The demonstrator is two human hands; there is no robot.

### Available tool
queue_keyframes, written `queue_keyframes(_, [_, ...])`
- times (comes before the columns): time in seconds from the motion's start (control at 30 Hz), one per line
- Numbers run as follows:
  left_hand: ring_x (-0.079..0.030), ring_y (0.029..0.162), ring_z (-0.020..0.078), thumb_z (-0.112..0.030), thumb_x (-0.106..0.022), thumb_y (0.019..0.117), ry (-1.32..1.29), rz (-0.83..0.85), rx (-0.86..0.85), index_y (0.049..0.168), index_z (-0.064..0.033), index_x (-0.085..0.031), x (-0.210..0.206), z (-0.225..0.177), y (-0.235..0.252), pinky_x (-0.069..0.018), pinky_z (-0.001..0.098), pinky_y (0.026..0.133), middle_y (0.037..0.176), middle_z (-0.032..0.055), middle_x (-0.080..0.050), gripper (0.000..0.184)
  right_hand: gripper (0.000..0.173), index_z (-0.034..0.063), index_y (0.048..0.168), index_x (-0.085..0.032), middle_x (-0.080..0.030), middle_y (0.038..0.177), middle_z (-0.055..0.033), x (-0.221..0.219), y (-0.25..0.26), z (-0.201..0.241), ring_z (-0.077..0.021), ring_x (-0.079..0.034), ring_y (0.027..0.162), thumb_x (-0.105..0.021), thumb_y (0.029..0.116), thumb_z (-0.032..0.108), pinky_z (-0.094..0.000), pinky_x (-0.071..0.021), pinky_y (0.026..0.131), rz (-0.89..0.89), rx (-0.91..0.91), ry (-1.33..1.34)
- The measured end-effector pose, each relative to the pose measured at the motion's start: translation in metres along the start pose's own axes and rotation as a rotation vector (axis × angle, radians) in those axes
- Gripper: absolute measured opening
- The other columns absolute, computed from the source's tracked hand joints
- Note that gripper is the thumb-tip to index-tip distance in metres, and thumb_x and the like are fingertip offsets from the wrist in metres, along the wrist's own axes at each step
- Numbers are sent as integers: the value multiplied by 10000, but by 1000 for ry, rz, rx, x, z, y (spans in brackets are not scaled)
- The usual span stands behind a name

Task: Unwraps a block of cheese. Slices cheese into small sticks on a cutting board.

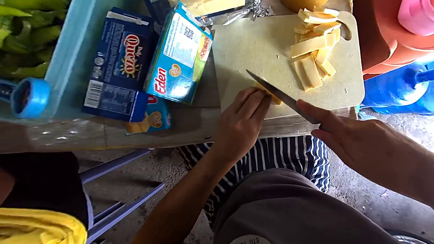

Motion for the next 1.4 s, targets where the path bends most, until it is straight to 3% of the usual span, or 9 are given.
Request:
queue_keyframes(0.4, [-683, 1097, 276, 28, -648, 938, 16, -13, -6, 1031, 15, -766, -1, 1, 0, -508, 282, 999, 1060, 150, -745, 151, 587, 258, 1619, -327, -458, 558, -19, -9, 5, 3, -230, -509, 441, -480, 1055, 203, -363, -385, 401, 115, -23, -54])
queue_keyframes(0.57, [-691, 1086, 305, -4, -635, 966, -1, 31, -1, 1045, 25, -754, 1, 2, 6, -529, 322, 985, 1066, 164, -740, 145, 532, 318, 1593, -324, -512, 613, 76, -1, 3, -30, 8, -488, 449, -453, 1077, 336, -182, -437, 418, 120, -59, 422])
queue_keyframes(0.83, [-566, 1258, 430, -37, -591, 991, 68, 386, -188, 1127, -18, -722, 15, 17, 36, -446, 510, 1071, 1237, 220, -652, 189, 479, 92, 1506, -504, -624, 724, -76, 12, -24, -21, -215, -561, 474, -460, 1049, 228, -347, -430, 395, -343, 188, -38])
queue_keyframes(0.93, [-633, 1192, 228, -63, -502, 1042, -454, 295, 91, 1179, 78, -635, 15, 19, 46, -498, 364, 1045, 1206, 157, -680, 238, 512, 133, 1552, -414, -537, 649, 29, 14, -30, -28, -32, -481, 485, -464, 1055, 247, -184, -420, 446, -308, 186, 234])
queue_keyframes(1.0, [-683, 1033, 73, -47, -426, 1053, -1042, 141, 466, 1191, -39, -551, 15, 8, 56, -557, 274, 951, 1094, -2, -704, 186, 530, 247, 1592, -308, -530, 681, 83, 9, -31, -33, 59, -493, 493, -449, 1082, 267, -106, -447, 449, -126, 143, 699])
queue_keyframes(1.1, [-712, 936, 121, -136, -235, 1074, -1631, -94, 956, 1265, -101, -567, 14, -18, 73, -587, 290, 860, 1058, 34, -713, 385, 505, 351, 1581, -240, -540, 721, 77, -8, -23, -36, 25, -517, 499, -409, 1108, 306, -122, -450, 423, 78, 136, 1237])
queue_keyframes(1.17, [-713, 1041, 146, -307, -153, 1090, -1785, -84, 1051, 1379, -113, -537, 13, -29, 77, -584, 290, 877, 1235, 65, -692, 518, 501, 367, 1577, -230, -542, 721, 72, -22, -15, -35, 12, -515, 482, -399, 1107, 323, -128, -450, 408, 116, 108, 1413])
queue_keyframes(1.27, [-719, 1013, 133, -505, -216, 1090, -1836, -47, 1064, 1298, -149, -591, 8, -36, 84, -596, 289, 869, 1158, 33, -710, 558, 492, 381, 1559, -240, -549, 715, 69, -37, -9, -34, 2, -514, 463, -393, 1097, 313, -137, -455, 403, 100, 45, 1545])
queue_keyframes(1.4, [-713, 960, 122, -200, -429, 1100, -1695, -57, 1138, 1177, -126, -600, 4, -39, 96, -599, 281, 861, 1047, 20, -702, 202, 517, 353, 1578, -212, -548, 730, 72, -43, -7, -35, 1, -521, 477, -392, 1098, 287, -138, -465, 420, 26, 61, 1561])
Point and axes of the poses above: each hand's wrist, its own y-axis towards the middle knuckle, its own x-axis out of the back of the hand, z = x × y, the point moved 1 cm from there along y, towards the middle knuckle
